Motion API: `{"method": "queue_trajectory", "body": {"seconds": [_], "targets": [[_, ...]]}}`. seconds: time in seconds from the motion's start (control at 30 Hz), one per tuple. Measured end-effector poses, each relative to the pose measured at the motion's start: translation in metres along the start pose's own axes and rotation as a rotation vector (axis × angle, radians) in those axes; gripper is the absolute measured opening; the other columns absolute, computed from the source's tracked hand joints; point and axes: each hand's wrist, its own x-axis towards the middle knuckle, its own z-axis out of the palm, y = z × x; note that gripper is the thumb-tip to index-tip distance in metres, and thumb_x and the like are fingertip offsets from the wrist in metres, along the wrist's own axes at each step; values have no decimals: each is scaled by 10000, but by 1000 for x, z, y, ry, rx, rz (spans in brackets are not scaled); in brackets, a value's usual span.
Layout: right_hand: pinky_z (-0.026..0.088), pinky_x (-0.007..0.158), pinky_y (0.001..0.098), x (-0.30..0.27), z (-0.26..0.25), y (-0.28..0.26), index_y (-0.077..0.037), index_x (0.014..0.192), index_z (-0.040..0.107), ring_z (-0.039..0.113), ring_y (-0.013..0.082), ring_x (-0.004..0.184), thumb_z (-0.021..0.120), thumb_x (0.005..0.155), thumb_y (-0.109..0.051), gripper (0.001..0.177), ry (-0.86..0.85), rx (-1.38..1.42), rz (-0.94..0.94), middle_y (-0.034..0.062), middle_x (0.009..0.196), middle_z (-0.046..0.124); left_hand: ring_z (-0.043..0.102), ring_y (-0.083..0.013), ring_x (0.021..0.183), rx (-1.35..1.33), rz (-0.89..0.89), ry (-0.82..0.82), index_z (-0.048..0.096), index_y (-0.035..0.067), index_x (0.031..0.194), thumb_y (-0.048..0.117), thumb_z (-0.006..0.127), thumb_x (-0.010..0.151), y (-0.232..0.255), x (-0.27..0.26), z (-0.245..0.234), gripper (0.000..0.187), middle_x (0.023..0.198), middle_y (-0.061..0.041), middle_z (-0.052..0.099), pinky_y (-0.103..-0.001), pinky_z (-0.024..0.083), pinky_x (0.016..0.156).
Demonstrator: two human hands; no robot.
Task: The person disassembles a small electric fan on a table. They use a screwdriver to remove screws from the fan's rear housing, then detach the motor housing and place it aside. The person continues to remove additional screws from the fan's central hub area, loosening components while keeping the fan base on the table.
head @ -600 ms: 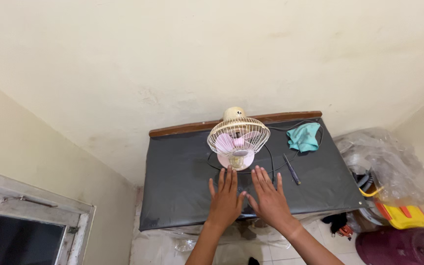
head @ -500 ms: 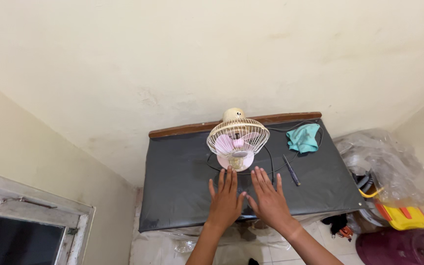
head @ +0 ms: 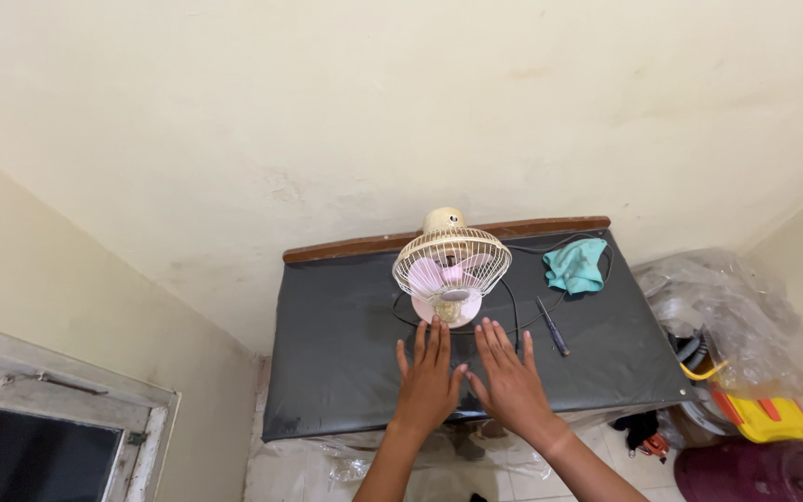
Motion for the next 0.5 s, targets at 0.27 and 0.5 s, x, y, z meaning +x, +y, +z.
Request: {"method": "queue_trajectory", "body": {"seconds": [0.27, 0.5], "targets": [[185, 1168, 624, 0, 1, -3, 44, 1469, 390, 335, 303, 1467, 630, 894, -342, 733, -16, 6, 10, 203, 1545, 406, 158, -394, 1541, -1, -16, -38, 224, -35, 1582, 341, 543, 1013, -1, -1, -1, 753, 1679, -195, 194, -721, 101, 1145], [177, 1172, 627, -1, 3, -6, 46, 1471, 388, 332, 304, 1471, 615, 908, -348, 724, -9, 10, 9, 205, 1548, 404, 158, -395, 1543, 13, 4, -17, 238, -27, 1575, 348, 537, 1020, -3, -3, -5, 733, 1681, -197, 195, -720, 105, 1145]]}}
